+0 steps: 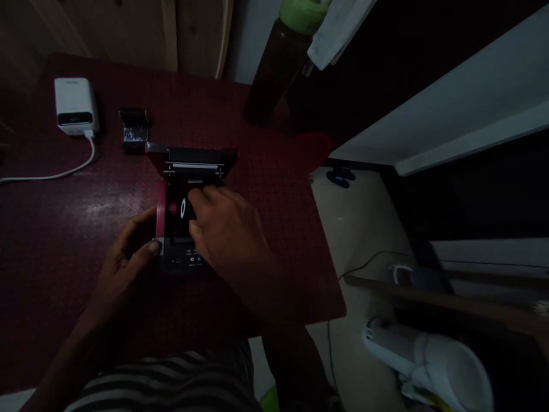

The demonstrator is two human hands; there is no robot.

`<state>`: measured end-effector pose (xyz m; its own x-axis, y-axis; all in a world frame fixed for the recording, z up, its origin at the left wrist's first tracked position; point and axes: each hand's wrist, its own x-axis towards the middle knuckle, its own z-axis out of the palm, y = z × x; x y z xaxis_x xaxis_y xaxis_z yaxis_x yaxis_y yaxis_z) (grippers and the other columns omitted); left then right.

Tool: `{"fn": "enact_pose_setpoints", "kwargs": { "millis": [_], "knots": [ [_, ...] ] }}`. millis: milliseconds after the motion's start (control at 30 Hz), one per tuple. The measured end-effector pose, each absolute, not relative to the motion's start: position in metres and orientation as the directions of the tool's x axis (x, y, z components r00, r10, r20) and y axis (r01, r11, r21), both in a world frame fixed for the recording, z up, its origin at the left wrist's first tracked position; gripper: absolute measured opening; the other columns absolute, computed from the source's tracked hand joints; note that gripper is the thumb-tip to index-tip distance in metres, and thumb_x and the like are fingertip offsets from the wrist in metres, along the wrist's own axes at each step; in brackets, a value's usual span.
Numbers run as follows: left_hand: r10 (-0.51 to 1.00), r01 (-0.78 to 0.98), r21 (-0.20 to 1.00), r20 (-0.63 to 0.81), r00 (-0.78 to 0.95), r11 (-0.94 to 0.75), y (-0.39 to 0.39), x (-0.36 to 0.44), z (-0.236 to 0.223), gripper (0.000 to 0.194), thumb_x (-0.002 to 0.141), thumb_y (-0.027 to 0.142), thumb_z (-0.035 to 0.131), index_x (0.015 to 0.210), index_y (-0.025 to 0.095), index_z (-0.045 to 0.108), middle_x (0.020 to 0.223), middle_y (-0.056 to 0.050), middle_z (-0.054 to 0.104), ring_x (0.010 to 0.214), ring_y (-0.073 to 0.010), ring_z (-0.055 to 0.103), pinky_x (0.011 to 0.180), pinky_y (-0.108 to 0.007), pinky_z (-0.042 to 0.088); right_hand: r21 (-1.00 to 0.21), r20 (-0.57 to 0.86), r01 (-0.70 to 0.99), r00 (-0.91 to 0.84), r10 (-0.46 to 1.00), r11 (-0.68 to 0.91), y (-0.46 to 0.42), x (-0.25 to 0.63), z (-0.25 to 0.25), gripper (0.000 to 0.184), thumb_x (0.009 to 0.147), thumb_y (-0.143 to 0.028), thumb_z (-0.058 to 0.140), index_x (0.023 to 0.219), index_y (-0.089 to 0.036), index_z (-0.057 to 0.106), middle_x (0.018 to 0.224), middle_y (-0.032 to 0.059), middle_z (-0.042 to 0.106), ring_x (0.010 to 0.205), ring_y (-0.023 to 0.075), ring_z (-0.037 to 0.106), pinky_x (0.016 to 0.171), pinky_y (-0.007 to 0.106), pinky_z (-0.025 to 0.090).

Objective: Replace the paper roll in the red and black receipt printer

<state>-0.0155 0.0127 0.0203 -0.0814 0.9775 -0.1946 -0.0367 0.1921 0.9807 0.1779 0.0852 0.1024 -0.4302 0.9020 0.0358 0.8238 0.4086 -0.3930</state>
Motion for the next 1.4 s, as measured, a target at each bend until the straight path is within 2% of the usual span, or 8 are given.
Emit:
{"fn": "enact_pose_setpoints", "kwargs": {
  "millis": [167,333,467,767,1000,1100,1200,1400],
  "knots": [
    [0.971,0.014,0.975,-0.218,-0.097,0.22,0.013,-0.016,0.021,0.062,0.103,0.054,0.079,0.158,0.028,0.068,0.158,-0.01,0.074,0.143,-0.0345,0.073,0.115,-0.046,0.063,-0.773,0.275,0.523,-0.234,0.932,0.359,0.067,0.235,0.095,0.029,0.093,-0.014,0.087,0.117,-0.029,0.083,0.112,-0.0022,0.087,0.103,0.0206,0.081,0.093,0.035,0.063],
    [0.968,0.029,0.977,-0.206,-0.143,0.213,0.012,-0.017,0.015,0.062,0.101,0.057,0.082,0.157,0.033,0.072,0.156,-0.006,0.075,0.141,-0.0339,0.073,0.11,-0.041,0.064,-0.914,0.258,0.357,0.138,0.956,0.195,0.096,0.277,0.048,0.029,0.085,-0.04,0.096,0.108,-0.031,0.081,0.102,-0.0021,0.083,0.095,0.0228,0.077,0.084,0.038,0.062],
    [0.975,0.069,0.98,-0.178,-0.133,0.189,0.012,-0.022,0.007,0.062,0.101,0.057,0.081,0.158,0.034,0.073,0.157,-0.004,0.075,0.145,-0.0351,0.07,0.116,-0.043,0.059,-0.936,0.168,0.333,0.14,0.976,0.113,0.123,0.275,0.002,0.033,0.085,-0.05,0.087,0.108,-0.029,0.076,0.108,0.0019,0.084,0.101,0.0251,0.076,0.089,0.041,0.063],
    [0.958,0.046,0.968,-0.236,-0.16,0.246,0.013,-0.018,0.016,0.055,0.101,0.058,0.082,0.151,0.038,0.074,0.15,0.0,0.076,0.144,-0.0375,0.068,0.119,-0.047,0.058,-0.889,0.107,0.449,0.018,0.994,0.088,0.128,0.257,-0.025,0.021,0.088,-0.032,0.08,0.107,-0.026,0.072,0.112,0.0036,0.083,0.109,0.0253,0.076,0.102,0.043,0.059],
    [0.95,0.072,0.959,-0.257,-0.176,0.273,0.015,-0.012,0.029,0.056,0.099,0.059,0.082,0.15,0.036,0.074,0.152,0.0,0.076,0.147,-0.0393,0.066,0.122,-0.05,0.057,-0.917,0.028,0.399,0.083,0.996,-0.007,0.098,0.277,-0.02,0.053,0.088,-0.027,0.078,0.14,-0.025,0.07,0.144,0.0129,0.079,0.122,0.0258,0.077,0.103,0.046,0.062],
    [0.947,0.052,0.955,-0.281,-0.159,0.292,0.014,-0.012,0.03,0.055,0.101,0.056,0.081,0.151,0.035,0.072,0.157,0.0,0.075,0.151,-0.039,0.065,0.125,-0.05,0.056,-0.92,-0.03,0.385,0.113,0.993,-0.072,0.062,0.291,-0.011,0.037,0.092,-0.028,0.074,0.129,-0.024,0.076,0.131,0.0108,0.081,0.109,0.0237,0.078,0.096,0.042,0.063],
    [0.944,0.032,0.953,-0.294,-0.147,0.302,0.014,-0.012,0.032,0.056,0.1,0.055,0.081,0.151,0.035,0.071,0.161,0.0,0.072,0.152,-0.0399,0.063,0.126,-0.051,0.055,-0.921,-0.15,0.361,0.016,0.989,-0.145,0.032,0.29,-0.004,0.047,0.087,-0.024,0.078,0.134,-0.025,0.076,0.127,0.0083,0.081,0.094,0.0197,0.077,0.09,0.038,0.064],
    [0.943,0.058,0.95,-0.296,-0.151,0.307,0.014,-0.016,0.028,0.057,0.1,0.056,0.082,0.152,0.036,0.073,0.153,-0.001,0.076,0.144,-0.0399,0.069,0.115,-0.049,0.061,-0.927,-0.112,0.35,0.083,0.99,-0.134,0.026,0.265,-0.017,0.029,0.087,-0.03,0.08,0.115,-0.024,0.078,0.115,0.006,0.082,0.109,0.0251,0.078,0.097,0.041,0.062]
  ]
}}
